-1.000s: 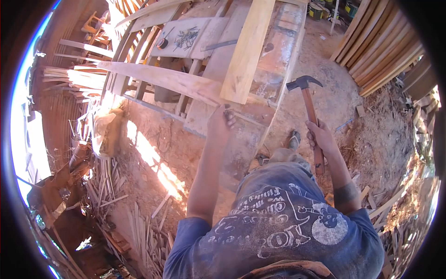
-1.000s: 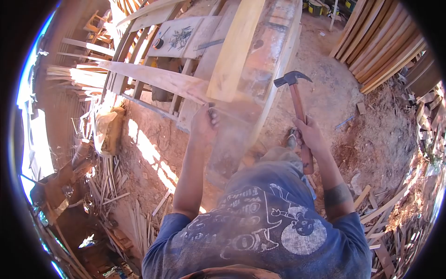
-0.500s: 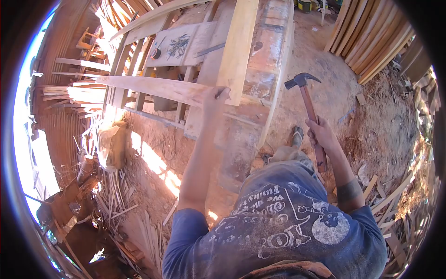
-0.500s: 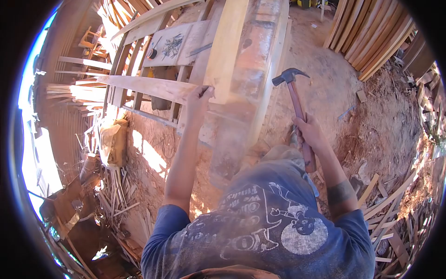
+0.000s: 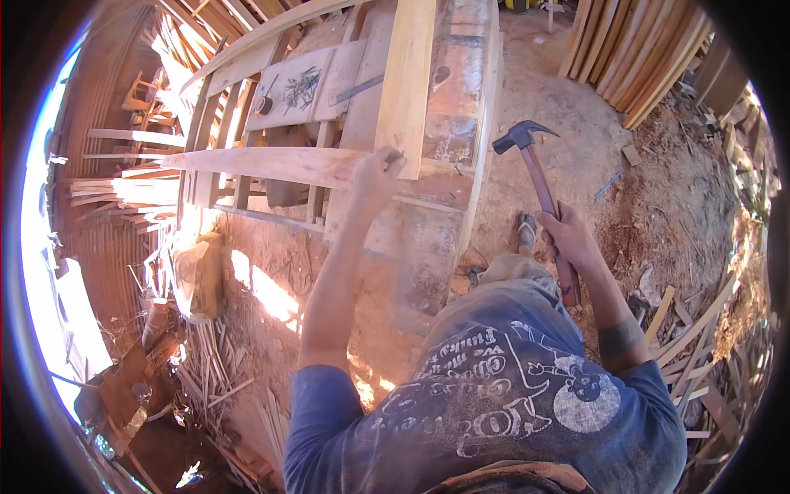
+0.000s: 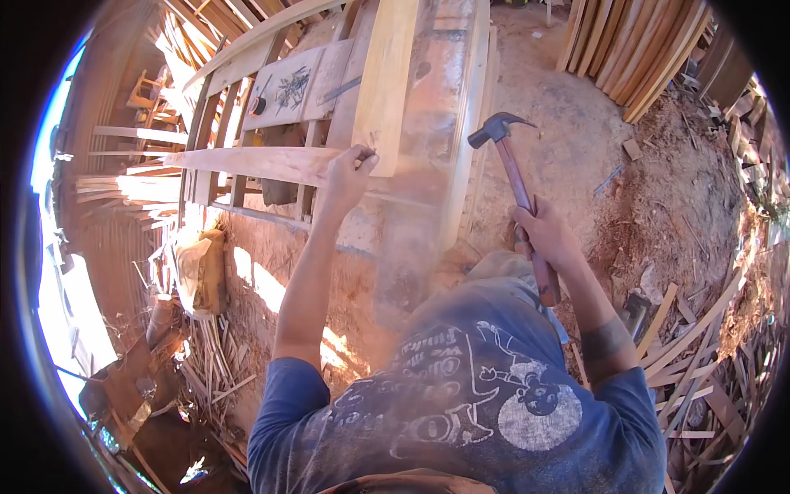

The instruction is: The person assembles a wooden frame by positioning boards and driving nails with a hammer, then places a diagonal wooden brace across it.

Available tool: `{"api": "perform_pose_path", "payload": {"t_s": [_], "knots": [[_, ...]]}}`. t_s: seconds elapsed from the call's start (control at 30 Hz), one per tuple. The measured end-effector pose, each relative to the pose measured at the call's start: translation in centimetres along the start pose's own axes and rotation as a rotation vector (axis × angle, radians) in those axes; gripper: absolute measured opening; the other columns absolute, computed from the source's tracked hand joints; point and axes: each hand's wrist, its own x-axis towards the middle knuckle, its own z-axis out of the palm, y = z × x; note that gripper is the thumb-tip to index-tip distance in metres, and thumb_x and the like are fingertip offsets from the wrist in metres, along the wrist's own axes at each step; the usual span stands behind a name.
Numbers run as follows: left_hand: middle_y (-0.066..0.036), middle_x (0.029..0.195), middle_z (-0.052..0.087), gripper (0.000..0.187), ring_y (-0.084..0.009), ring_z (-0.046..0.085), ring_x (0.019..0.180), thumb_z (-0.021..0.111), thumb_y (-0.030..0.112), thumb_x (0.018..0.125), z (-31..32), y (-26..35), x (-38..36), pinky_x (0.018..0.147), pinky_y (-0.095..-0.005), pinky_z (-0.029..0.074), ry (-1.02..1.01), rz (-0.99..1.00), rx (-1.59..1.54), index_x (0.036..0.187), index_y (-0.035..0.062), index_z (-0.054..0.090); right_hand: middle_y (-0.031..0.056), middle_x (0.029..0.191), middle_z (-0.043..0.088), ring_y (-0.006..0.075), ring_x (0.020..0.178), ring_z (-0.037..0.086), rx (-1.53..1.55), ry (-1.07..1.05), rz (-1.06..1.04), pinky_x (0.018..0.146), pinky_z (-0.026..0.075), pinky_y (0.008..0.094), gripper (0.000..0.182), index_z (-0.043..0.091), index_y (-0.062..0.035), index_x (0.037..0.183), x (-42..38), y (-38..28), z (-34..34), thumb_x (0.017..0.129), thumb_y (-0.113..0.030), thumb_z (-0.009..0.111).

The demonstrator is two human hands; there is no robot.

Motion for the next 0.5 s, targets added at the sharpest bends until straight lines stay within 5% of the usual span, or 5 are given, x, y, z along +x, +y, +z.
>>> {"api": "perform_pose_path", "payload": {"t_s": [0.2,0.3,0.43,0.5], "knots": [[-0.016,0.094,0.074,0.015,-0.0266,0.071,0.08,0.067,0.009,0.088,2.0,-2.8,-0.5,0.073,-0.0334,0.053,0.018,0.027,-0.225,0.098,0.0006,0.074,0.0009,0.062,0.051,0.0098,0.046,0.051,-0.063,-0.096,-0.143,0.043,0.042,0.0281,0.023,0.052,-0.002,0.091,-1.0,-3.0,1.7,0.096,-0.023,0.06],[-0.009,0.085,0.072,0.014,-0.0162,0.067,0.077,0.065,0.007,0.092,2.7,-2.9,-1.0,0.072,-0.0285,0.051,0.121,0.139,-0.147,0.099,0.0009,0.075,0.0025,0.062,0.052,0.0109,0.048,0.054,-0.187,-0.094,-0.166,0.045,0.043,0.0302,0.023,0.055,-0.0008,0.093,-1.2,-4.0,2.9,0.095,-0.023,0.06],[-0.017,0.091,0.073,0.019,-0.0267,0.071,0.08,0.062,-0.002,0.083,3.3,-3.1,-0.9,0.071,-0.0336,0.054,0.143,0.095,-0.142,0.096,0.0007,0.075,0.0099,0.063,0.057,0.0194,0.05,0.058,-0.313,-0.12,-0.173,0.049,0.045,0.0355,0.025,0.058,0.0011,0.095,-1.4,-6.3,3.9,0.094,-0.024,0.062],[-0.018,0.09,0.073,0.024,-0.0272,0.071,0.08,0.059,-0.007,0.081,3.6,-3.4,-0.9,0.071,-0.0334,0.055,0.192,0.184,-0.148,0.097,0.0008,0.076,0.0151,0.064,0.058,0.0266,0.053,0.059,-0.442,-0.016,-0.4,0.052,0.046,0.0388,0.027,0.058,0.0017,0.094,-1.1,-7.0,4.3,0.094,-0.025,0.063]]}}
